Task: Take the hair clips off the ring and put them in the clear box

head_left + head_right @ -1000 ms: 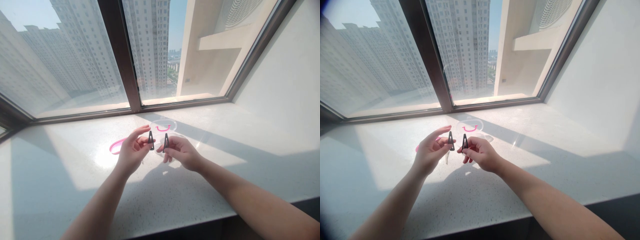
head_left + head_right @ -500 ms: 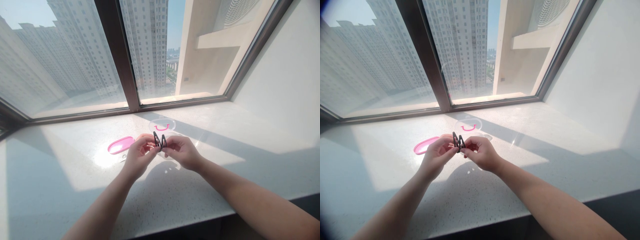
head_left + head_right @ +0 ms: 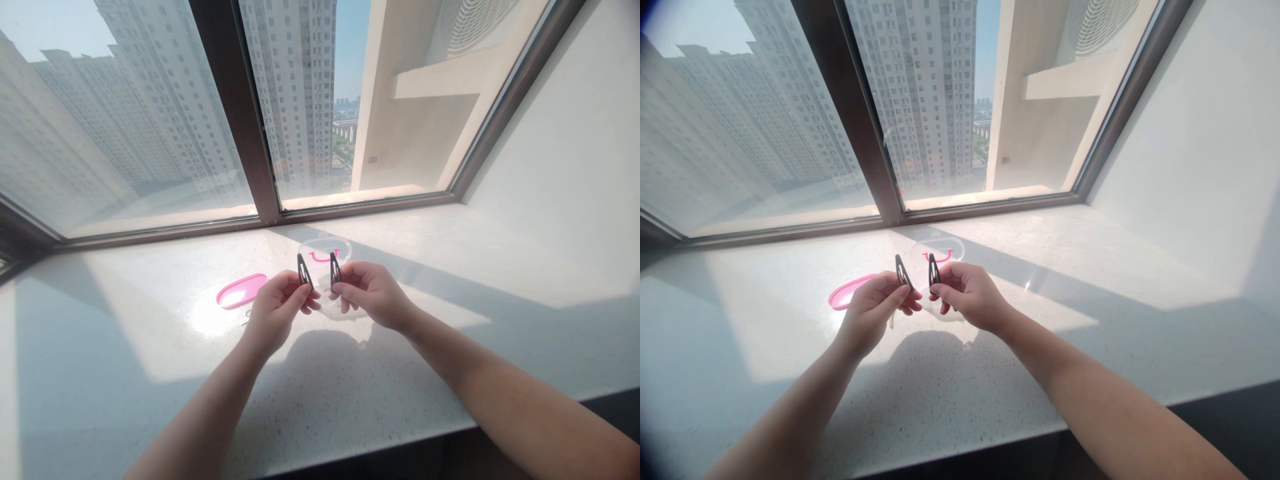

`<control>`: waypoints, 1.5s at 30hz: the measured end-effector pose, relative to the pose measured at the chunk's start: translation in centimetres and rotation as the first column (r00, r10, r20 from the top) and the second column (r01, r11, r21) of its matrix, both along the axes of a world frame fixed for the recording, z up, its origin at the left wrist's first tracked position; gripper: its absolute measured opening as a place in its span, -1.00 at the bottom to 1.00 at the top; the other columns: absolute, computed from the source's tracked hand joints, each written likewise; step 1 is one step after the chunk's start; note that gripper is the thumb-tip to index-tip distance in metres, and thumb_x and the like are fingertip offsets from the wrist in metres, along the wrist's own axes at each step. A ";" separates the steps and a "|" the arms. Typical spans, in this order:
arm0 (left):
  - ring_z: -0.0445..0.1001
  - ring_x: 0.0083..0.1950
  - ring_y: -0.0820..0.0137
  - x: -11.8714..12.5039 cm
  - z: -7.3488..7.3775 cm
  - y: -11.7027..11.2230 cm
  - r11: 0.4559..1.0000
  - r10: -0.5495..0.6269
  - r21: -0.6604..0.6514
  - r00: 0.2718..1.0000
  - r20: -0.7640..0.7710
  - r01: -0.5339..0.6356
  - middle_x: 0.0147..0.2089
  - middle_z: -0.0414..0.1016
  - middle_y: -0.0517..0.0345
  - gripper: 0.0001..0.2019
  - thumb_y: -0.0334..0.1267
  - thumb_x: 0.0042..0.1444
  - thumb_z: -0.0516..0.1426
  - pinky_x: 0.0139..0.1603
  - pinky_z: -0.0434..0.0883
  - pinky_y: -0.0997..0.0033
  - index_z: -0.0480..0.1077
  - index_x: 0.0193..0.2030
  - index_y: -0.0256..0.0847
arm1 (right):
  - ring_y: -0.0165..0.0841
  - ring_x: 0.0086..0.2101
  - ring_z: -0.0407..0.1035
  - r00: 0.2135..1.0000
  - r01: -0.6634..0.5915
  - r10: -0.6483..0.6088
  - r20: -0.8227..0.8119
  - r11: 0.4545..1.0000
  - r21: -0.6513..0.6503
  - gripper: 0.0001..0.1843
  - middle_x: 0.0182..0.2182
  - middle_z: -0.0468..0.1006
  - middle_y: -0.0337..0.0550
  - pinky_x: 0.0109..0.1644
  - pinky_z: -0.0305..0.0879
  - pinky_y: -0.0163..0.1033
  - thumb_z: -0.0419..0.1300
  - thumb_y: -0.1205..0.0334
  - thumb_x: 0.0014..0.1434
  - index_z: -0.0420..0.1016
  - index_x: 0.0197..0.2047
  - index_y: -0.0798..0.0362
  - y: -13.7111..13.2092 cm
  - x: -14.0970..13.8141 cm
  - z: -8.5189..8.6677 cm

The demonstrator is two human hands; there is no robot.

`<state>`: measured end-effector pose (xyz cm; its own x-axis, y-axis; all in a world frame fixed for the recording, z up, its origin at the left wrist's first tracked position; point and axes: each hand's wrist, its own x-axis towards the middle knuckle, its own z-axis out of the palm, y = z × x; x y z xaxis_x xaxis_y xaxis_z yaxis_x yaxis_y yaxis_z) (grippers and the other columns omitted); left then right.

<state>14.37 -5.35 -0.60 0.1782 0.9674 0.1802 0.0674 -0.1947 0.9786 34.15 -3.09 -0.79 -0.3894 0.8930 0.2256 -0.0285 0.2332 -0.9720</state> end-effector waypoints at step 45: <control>0.51 -0.41 0.40 -0.2 -0.6 0.6 0.999 0.047 0.022 0.996 -0.076 -0.045 -0.37 0.58 0.07 -0.88 -0.28 0.19 0.13 -0.40 0.36 0.44 0.43 -0.22 -0.29 | -0.42 -0.53 0.42 0.994 0.106 -0.106 0.003 0.993 0.050 -0.81 -0.44 0.57 -0.11 -0.48 0.42 -0.31 0.23 0.22 0.14 0.48 -0.21 0.15 0.3 0.0 -0.4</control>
<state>14.16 -4.77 -1.16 0.1478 0.9711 0.1876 0.1514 -0.2096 0.9660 34.17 -2.77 -1.15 -0.2944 0.9170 0.2693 0.0044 0.2830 -0.9591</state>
